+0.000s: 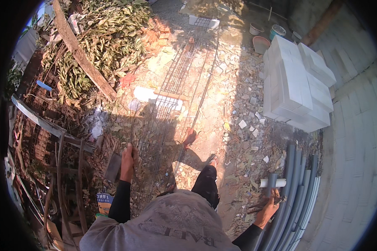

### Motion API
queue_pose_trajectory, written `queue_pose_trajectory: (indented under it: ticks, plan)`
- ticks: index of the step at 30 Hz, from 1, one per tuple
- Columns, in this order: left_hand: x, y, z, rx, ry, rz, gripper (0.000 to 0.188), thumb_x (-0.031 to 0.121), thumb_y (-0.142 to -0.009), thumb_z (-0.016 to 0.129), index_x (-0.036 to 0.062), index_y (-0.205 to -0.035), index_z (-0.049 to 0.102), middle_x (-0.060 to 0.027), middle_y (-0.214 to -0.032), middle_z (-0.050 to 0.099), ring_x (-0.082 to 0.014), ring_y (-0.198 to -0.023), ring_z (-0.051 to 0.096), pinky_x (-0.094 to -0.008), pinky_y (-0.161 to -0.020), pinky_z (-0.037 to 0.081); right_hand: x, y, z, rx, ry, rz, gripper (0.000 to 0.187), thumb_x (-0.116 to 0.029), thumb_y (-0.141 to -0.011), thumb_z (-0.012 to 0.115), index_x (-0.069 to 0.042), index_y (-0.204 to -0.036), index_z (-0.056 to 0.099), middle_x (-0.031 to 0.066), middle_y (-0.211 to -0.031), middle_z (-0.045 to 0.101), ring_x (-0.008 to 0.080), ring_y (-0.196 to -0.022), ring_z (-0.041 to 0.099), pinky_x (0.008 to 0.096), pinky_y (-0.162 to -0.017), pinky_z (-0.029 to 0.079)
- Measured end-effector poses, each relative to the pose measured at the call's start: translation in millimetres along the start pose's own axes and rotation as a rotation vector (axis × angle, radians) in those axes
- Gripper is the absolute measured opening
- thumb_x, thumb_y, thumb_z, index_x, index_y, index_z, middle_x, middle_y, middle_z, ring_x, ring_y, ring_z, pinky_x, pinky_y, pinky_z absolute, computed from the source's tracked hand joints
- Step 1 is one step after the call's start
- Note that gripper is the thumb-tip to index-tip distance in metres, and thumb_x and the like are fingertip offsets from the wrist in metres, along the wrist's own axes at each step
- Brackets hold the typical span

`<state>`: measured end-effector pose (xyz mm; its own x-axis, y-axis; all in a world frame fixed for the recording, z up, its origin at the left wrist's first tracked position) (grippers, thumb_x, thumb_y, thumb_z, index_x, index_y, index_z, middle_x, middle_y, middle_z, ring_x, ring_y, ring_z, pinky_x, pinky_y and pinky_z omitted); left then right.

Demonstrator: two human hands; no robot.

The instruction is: The person uses pliers to tie wire around intersecting metal bars to assemble a reinforcement cage.

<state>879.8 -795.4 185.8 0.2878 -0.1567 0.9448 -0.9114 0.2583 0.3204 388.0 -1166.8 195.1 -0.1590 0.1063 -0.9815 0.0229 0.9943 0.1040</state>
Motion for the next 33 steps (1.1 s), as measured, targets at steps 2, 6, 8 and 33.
queue_pose_trajectory:
  ticks: [2, 6, 8, 33]
  plan:
    - [1.2, -18.7, 14.2, 0.064, 0.067, 0.019, 0.051, 0.051, -0.107, 0.044, 0.0104, -0.080, 0.058, 0.0060, -0.056, 0.035, -0.0050, -0.046, 0.026, -0.0281, -0.046, 0.020, -28.2, -33.1, 31.3, -0.103, 0.016, 0.033, 0.036, -0.024, -0.100, 0.057, -0.001, -0.127, 0.064, 0.0086, -0.115, 0.069, 0.0122, -0.084, 0.061, 0.0287, -0.069, 0.049]
    - [17.0, -62.8, 28.3, 0.274, 0.117, 0.025, 0.048, 0.054, -0.104, 0.050, 0.0142, -0.078, 0.053, 0.0059, -0.059, 0.039, -0.0061, -0.046, 0.029, -0.0286, -0.045, 0.021, -70.9, -90.5, 112.9, -0.338, 0.135, -0.005, 0.041, -0.034, -0.102, 0.058, 0.002, -0.121, 0.065, 0.0104, -0.106, 0.072, 0.0094, -0.067, 0.057, 0.0280, -0.060, 0.045]
    - [15.1, -82.2, 25.6, 0.386, 0.113, 0.043, 0.048, 0.059, -0.101, 0.051, 0.0161, -0.080, 0.051, 0.0060, -0.056, 0.037, -0.0058, -0.042, 0.029, -0.0284, -0.040, 0.019, -82.0, -124.4, 147.3, -0.507, 0.318, 0.020, 0.040, -0.034, -0.103, 0.057, 0.002, -0.118, 0.066, 0.0113, -0.104, 0.073, 0.0090, -0.065, 0.056, 0.0288, -0.059, 0.045]
    - [-67.0, -195.7, 60.7, 0.996, -0.495, -0.153, 0.066, 0.055, -0.107, 0.037, -0.0002, -0.072, 0.045, -0.0116, -0.062, 0.037, -0.0264, -0.060, 0.029, -0.0472, -0.059, 0.027, 64.0, -335.5, 240.9, -0.381, 0.982, 0.281, 0.033, -0.027, -0.097, 0.054, 0.002, -0.104, 0.070, 0.0123, -0.087, 0.076, 0.0205, -0.066, 0.071, 0.0361, -0.052, 0.055]
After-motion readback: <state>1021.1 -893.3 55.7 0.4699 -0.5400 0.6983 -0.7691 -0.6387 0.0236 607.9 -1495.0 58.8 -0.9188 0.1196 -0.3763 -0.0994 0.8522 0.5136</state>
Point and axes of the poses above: each hand's wrist, its own y-axis away from the middle knuckle, its own z-axis out of the palm, x = y × z, the point moved 3 cm from there along -y, towards the middle knuckle
